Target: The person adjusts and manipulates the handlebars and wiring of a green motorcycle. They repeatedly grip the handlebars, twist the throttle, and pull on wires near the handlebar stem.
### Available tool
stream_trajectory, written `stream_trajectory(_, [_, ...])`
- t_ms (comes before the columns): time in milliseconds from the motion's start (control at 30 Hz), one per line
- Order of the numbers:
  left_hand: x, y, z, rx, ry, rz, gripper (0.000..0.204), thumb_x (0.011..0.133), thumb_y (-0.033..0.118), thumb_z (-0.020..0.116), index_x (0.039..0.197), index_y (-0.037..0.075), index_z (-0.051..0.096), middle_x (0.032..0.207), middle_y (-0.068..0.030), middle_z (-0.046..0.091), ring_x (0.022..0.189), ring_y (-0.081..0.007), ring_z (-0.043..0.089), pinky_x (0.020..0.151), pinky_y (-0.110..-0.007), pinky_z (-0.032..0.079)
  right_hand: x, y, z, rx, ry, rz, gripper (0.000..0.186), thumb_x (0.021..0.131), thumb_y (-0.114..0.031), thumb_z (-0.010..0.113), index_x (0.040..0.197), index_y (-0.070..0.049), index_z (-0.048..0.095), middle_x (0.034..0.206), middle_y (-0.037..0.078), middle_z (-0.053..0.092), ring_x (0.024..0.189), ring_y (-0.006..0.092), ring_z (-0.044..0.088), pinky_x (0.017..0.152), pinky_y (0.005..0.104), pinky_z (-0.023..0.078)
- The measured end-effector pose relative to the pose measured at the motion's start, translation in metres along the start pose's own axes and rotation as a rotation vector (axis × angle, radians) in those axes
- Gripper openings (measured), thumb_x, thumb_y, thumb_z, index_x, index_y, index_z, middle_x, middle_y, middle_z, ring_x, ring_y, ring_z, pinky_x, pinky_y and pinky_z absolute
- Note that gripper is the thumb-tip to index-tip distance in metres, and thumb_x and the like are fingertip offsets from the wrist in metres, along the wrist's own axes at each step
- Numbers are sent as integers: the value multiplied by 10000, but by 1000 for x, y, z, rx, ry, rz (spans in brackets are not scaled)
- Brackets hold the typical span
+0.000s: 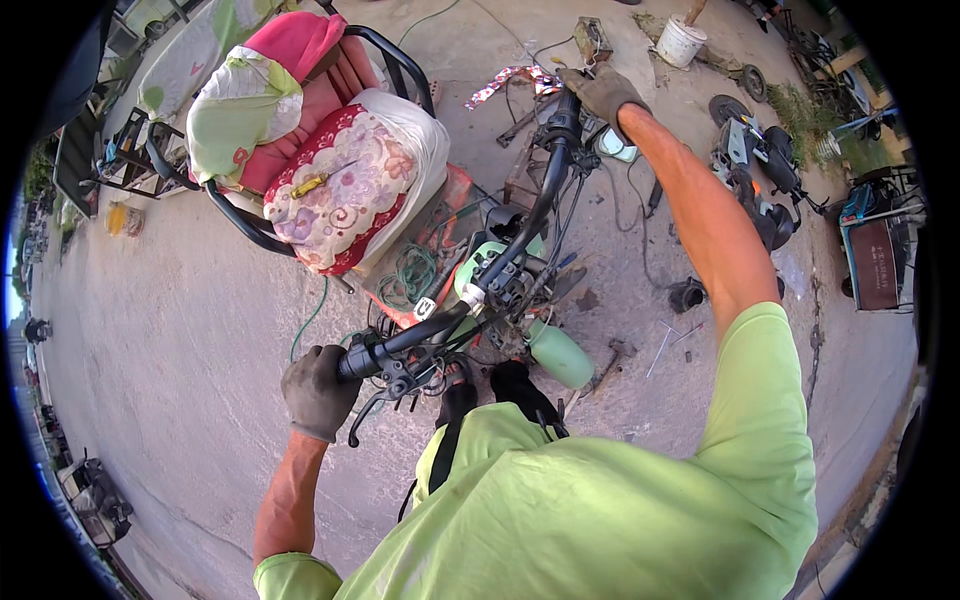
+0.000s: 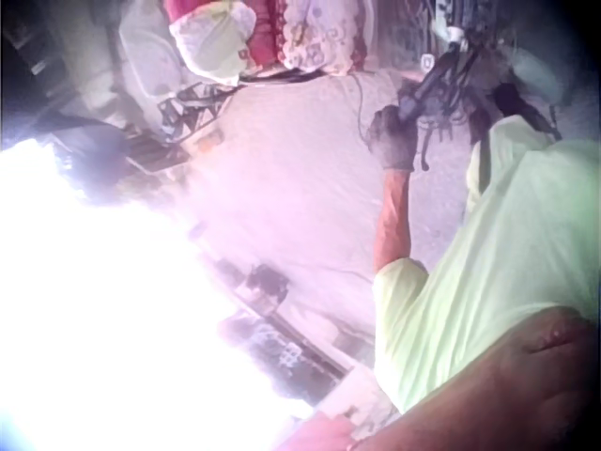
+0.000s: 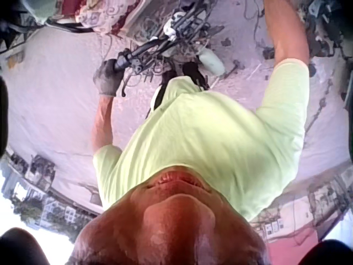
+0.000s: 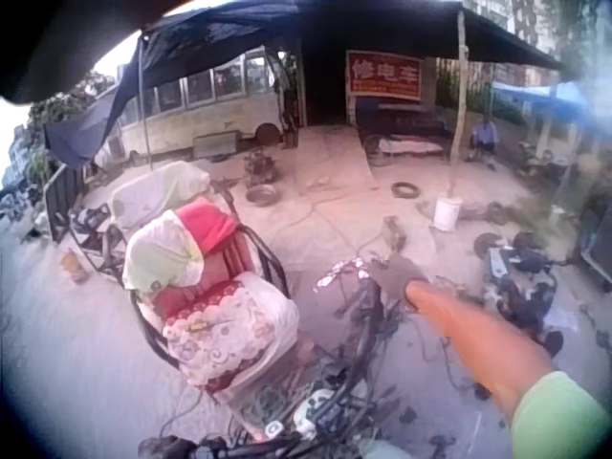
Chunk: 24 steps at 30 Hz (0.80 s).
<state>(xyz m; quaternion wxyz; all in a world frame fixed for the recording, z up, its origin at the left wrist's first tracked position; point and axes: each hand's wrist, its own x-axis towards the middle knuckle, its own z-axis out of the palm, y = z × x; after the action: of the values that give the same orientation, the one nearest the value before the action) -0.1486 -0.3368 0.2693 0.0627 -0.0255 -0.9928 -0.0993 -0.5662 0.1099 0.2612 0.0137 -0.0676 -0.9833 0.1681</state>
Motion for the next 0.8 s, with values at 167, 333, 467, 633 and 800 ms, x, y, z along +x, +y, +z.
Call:
stream_trajectory(167, [6, 7, 0, 5, 31, 41, 196, 689, 183, 807, 839, 126, 696, 738, -87, 633, 650, -325, 637, 596, -452, 485, 1, -2, -9, 165, -108, 93, 832, 828, -678, 668, 1284, 18, 642, 1258, 273, 681, 1171, 396, 673, 1007, 458, 515])
stream_trajectory(333, [-6, 2, -1, 20, 29, -17, 228, 665, 172, 804, 867, 133, 707, 744, -78, 637, 653, -320, 640, 601, -453, 487, 13, -8, 22, -235, -159, -634, 436, 1060, -250, 410, 1384, -28, 599, 1405, 219, 609, 1294, 348, 592, 1088, 409, 463])
stream_trajectory(467, [3, 0, -6, 20, -76, -47, 230, 683, 228, 804, 854, 136, 681, 788, -77, 649, 722, -329, 663, 650, -468, 514, 59, 39, 60, 53, -159, -453, 428, 1033, -139, 421, 1414, -23, 579, 1428, 188, 612, 1290, 304, 598, 1110, 361, 431])
stream_trajectory(633, [-3, -4, -5, 11, -55, -39, 227, 714, 246, 791, 885, 140, 684, 798, -79, 656, 734, -325, 668, 662, -468, 517, 52, 48, 46, -127, -71, -731, 494, 959, 12, 430, 1442, -16, 530, 1430, 230, 591, 1302, 375, 585, 1123, 399, 439])
stream_trajectory(800, [-9, -6, -2, 44, -50, -65, 239, 727, 289, 792, 871, 141, 670, 793, -76, 644, 719, -319, 660, 661, -463, 511, 69, 53, 70, 39, -110, -687, 490, 991, 0, 407, 1471, -12, 502, 1450, 242, 566, 1338, 373, 546, 1163, 394, 405])
